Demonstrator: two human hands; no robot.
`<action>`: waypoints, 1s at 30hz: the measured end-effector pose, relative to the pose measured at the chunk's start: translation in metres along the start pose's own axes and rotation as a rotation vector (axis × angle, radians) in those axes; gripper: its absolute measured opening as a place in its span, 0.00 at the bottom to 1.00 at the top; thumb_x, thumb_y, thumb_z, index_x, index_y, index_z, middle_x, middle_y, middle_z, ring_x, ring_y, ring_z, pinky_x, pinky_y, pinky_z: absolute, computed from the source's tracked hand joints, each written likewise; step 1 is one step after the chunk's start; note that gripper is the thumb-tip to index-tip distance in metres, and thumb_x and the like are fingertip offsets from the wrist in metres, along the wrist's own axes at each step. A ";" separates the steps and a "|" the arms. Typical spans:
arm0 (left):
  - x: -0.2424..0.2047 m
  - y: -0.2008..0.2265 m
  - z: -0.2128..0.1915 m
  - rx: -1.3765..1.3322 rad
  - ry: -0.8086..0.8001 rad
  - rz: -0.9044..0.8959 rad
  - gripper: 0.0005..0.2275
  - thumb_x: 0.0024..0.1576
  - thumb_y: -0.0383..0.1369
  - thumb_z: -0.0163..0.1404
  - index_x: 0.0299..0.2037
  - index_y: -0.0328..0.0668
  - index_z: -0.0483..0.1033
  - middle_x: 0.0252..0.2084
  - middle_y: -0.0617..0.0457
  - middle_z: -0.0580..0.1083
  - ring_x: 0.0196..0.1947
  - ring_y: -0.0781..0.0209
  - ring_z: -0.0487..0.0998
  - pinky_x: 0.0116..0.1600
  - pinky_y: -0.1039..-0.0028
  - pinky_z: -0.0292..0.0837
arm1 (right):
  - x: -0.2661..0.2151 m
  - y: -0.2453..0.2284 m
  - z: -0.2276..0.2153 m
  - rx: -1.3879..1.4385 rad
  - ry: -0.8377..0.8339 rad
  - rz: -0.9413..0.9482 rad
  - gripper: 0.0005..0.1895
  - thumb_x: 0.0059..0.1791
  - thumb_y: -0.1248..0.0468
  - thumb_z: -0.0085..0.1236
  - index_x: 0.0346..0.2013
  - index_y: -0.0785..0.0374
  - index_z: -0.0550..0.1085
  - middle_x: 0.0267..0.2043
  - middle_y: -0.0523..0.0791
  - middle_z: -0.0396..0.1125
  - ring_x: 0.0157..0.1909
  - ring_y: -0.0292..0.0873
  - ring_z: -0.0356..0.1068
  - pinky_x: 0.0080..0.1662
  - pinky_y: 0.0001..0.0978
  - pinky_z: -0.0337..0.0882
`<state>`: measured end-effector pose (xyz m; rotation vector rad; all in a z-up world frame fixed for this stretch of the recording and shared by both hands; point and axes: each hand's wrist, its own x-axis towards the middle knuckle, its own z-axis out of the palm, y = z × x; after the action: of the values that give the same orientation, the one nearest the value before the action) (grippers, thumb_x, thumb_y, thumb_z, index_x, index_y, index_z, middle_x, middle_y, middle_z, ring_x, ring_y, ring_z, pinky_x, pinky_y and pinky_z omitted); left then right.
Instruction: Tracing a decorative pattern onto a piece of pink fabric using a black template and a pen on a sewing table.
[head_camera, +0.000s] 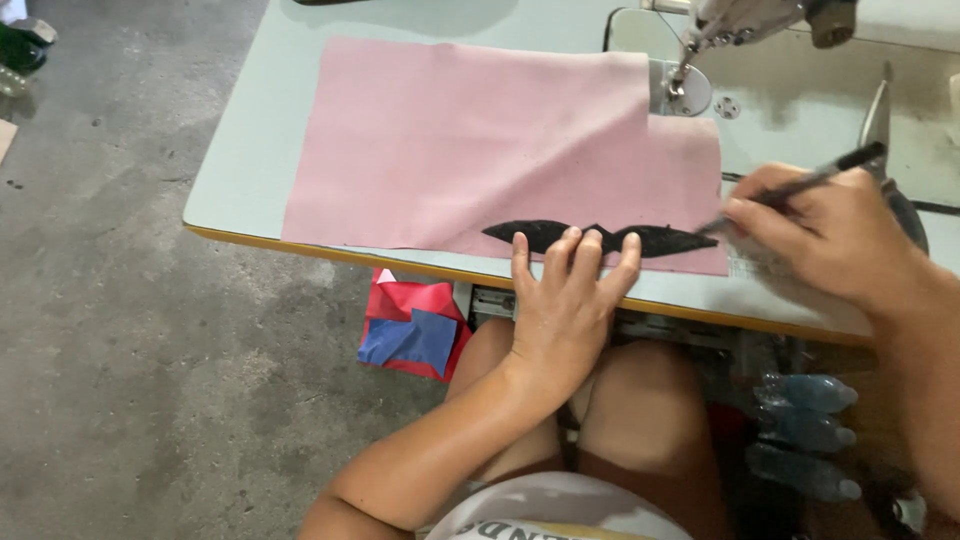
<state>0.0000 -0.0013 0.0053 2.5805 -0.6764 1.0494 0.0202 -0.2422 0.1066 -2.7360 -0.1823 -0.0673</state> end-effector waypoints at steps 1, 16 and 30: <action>0.001 0.001 -0.001 0.015 -0.024 0.001 0.19 0.58 0.30 0.56 0.59 0.62 0.70 0.54 0.54 0.70 0.58 0.56 0.72 0.61 0.38 0.70 | 0.004 0.001 0.006 0.029 0.005 -0.066 0.12 0.57 0.61 0.51 0.37 0.61 0.80 0.27 0.44 0.75 0.25 0.39 0.71 0.32 0.31 0.69; 0.144 -0.064 0.025 -0.372 -0.990 0.538 0.15 0.51 0.32 0.52 0.44 0.70 0.85 0.38 0.66 0.78 0.35 0.55 0.79 0.38 0.63 0.74 | -0.053 -0.056 0.005 0.478 0.286 -0.114 0.07 0.59 0.79 0.56 0.51 0.80 0.69 0.38 0.58 0.71 0.35 0.46 0.72 0.37 0.28 0.73; 0.167 -0.105 0.031 -0.887 -1.372 0.465 0.13 0.40 0.24 0.65 0.34 0.55 0.86 0.27 0.60 0.81 0.27 0.64 0.81 0.26 0.75 0.79 | 0.017 -0.110 0.069 0.374 0.058 -0.201 0.05 0.54 0.61 0.58 0.42 0.55 0.79 0.18 0.44 0.72 0.22 0.37 0.73 0.29 0.30 0.72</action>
<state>0.1772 0.0225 0.0948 1.9514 -1.5540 -1.0071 0.0237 -0.1130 0.0861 -2.3332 -0.4092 -0.1517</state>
